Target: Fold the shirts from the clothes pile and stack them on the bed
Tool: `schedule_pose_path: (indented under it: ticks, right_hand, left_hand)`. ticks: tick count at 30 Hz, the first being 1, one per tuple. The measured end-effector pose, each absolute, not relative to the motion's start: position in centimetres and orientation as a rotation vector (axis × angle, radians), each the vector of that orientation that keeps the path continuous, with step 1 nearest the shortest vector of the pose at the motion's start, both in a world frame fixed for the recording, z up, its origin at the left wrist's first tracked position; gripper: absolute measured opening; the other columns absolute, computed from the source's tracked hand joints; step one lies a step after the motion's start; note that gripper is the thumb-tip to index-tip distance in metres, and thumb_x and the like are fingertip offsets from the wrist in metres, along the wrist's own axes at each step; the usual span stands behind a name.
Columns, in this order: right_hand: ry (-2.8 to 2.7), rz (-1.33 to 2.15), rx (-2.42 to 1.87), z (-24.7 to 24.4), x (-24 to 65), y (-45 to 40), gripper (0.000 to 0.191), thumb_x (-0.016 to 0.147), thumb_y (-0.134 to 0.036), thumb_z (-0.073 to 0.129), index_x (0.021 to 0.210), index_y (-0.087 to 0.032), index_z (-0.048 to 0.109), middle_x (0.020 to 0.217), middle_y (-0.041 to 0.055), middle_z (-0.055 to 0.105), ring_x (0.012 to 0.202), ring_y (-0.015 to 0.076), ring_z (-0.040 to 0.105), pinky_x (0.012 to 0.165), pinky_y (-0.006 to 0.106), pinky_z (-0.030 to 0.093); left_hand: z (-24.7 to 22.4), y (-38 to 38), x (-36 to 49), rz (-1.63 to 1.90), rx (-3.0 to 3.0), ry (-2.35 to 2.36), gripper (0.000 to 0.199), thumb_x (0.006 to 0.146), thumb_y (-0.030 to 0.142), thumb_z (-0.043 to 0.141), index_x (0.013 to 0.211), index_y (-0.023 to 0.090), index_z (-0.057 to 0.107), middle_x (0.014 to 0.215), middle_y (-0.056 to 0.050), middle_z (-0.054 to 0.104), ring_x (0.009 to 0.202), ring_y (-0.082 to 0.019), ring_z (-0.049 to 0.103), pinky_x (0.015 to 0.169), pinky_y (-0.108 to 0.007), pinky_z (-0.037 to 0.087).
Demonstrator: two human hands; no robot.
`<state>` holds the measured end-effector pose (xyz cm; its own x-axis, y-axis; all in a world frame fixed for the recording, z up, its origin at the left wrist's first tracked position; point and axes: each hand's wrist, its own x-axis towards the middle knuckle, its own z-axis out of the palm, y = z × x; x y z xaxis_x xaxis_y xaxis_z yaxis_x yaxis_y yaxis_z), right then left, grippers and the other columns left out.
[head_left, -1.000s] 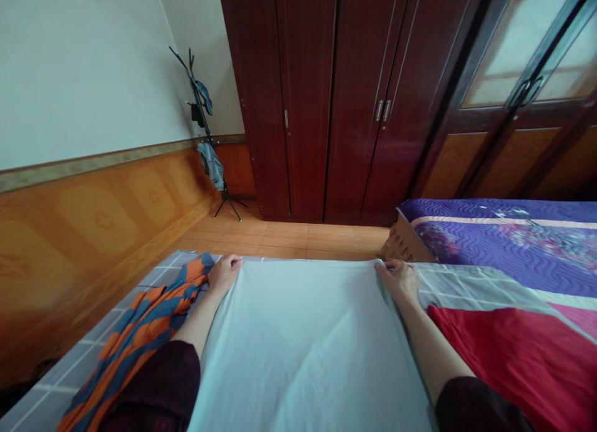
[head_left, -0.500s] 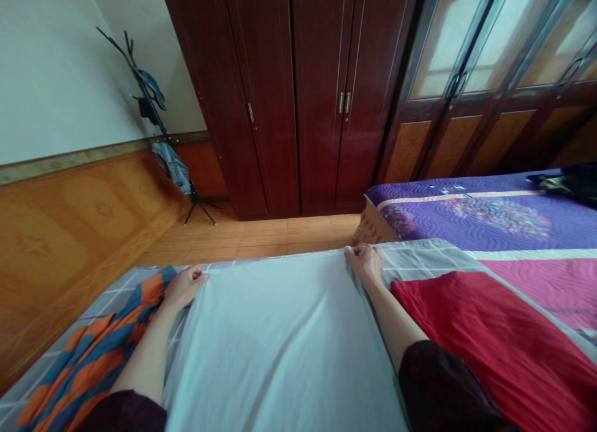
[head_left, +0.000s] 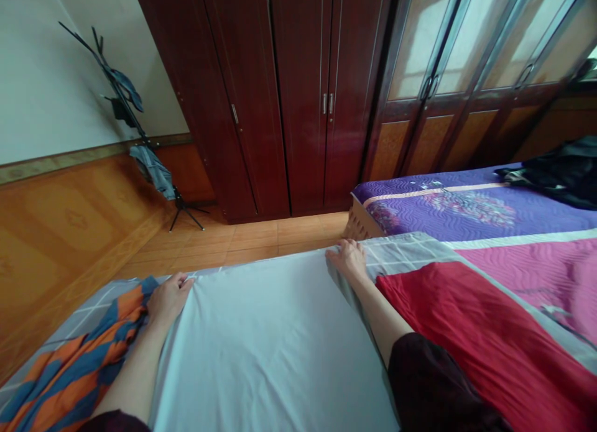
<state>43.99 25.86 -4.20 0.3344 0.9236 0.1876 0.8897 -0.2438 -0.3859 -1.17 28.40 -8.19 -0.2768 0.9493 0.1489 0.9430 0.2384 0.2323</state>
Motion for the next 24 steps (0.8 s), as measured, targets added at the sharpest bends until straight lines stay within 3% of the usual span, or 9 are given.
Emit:
schedule_pose_path:
  ticks: [2, 5, 9, 13, 17, 20, 24]
  right_hand:
    - [-1.735, 0.135, -2.114, -3.0, 42.3, 25.3, 0.051, 0.082, -0.037, 0.054, 0.124, -0.006, 0.053, 0.133, 0.0223, 0.046, 0.123, 0.0348, 0.039, 0.098, 0.044, 0.031]
    - [-2.043, 0.253, -1.918, -2.0, 38.4, 23.9, 0.068, 0.078, -0.044, 0.062, 0.135, -0.011, 0.044, 0.144, 0.0179, 0.037, 0.13, 0.0307, 0.035, 0.101, 0.039, 0.031]
    - [-2.348, 0.413, -1.677, -3.1, 33.9, 21.8, 0.084, 0.072, -0.057, 0.065, 0.14, -0.014, 0.039, 0.149, 0.0177, 0.028, 0.135, 0.0327, 0.03, 0.105, 0.042, 0.029]
    - [-2.473, 0.297, -1.578, -5.3, 34.5, 21.9, 0.077, 0.085, -0.064, 0.044, 0.143, -0.014, 0.034, 0.152, 0.0145, 0.024, 0.139, 0.0291, 0.019, 0.112, 0.04, 0.016]
    - [-2.278, 0.118, -1.87, -6.5, 39.4, 24.1, 0.076, 0.09, -0.06, 0.033, 0.144, -0.007, 0.031, 0.15, 0.0185, 0.025, 0.14, 0.0312, 0.017, 0.112, 0.043, 0.013]
    - [-2.078, 0.044, -2.084, -6.9, 42.4, 25.4, 0.076, 0.093, -0.054, 0.032, 0.143, 0.003, 0.027, 0.148, 0.0252, 0.024, 0.138, 0.0372, 0.016, 0.11, 0.048, 0.014]
    - [-2.008, -0.016, -2.158, -7.6, 43.2, 25.8, 0.075, 0.092, -0.055, 0.031, 0.144, -0.001, 0.027, 0.149, 0.0211, 0.025, 0.138, 0.0354, 0.017, 0.11, 0.046, 0.013]
  left_hand:
    - [-7.9, 28.2, -1.1, 0.394, 1.872, 2.47, 0.037, 0.086, 0.048, 0.043, 0.101, 0.022, 0.063, 0.1, -0.009, 0.071, 0.089, -0.028, 0.065, 0.066, -0.031, 0.047]
    - [-6.8, 27.9, -0.6, 0.387, 1.936, 2.515, 0.037, 0.088, 0.045, 0.04, 0.104, 0.021, 0.063, 0.105, -0.01, 0.068, 0.09, -0.029, 0.065, 0.07, -0.035, 0.049]
    - [-4.7, 27.3, 1.9, 0.578, 2.288, 2.168, 0.046, 0.087, 0.044, 0.04, 0.119, 0.016, 0.057, 0.123, -0.012, 0.058, 0.109, -0.025, 0.059, 0.089, -0.034, 0.047]
    - [-4.6, 25.9, 5.8, 0.287, 2.413, 1.568, 0.06, 0.09, 0.052, 0.031, 0.138, 0.017, 0.041, 0.144, -0.007, 0.042, 0.133, -0.02, 0.038, 0.108, -0.032, 0.033]
    - [-6.5, 25.2, 7.3, -0.018, 2.442, 1.693, 0.071, 0.09, 0.055, 0.03, 0.147, 0.014, 0.024, 0.154, -0.008, 0.018, 0.142, -0.025, 0.013, 0.114, -0.046, 0.015]
    - [-7.5, 25.7, 6.6, -0.063, 2.433, 1.838, 0.071, 0.091, 0.054, 0.024, 0.148, 0.012, 0.019, 0.154, -0.008, 0.013, 0.142, -0.024, 0.01, 0.114, -0.047, 0.011]
    - [-7.8, 26.7, 5.4, -0.087, 2.435, 1.915, 0.07, 0.092, 0.052, 0.02, 0.148, 0.011, 0.018, 0.154, -0.008, 0.015, 0.143, -0.023, 0.011, 0.114, -0.046, 0.01]
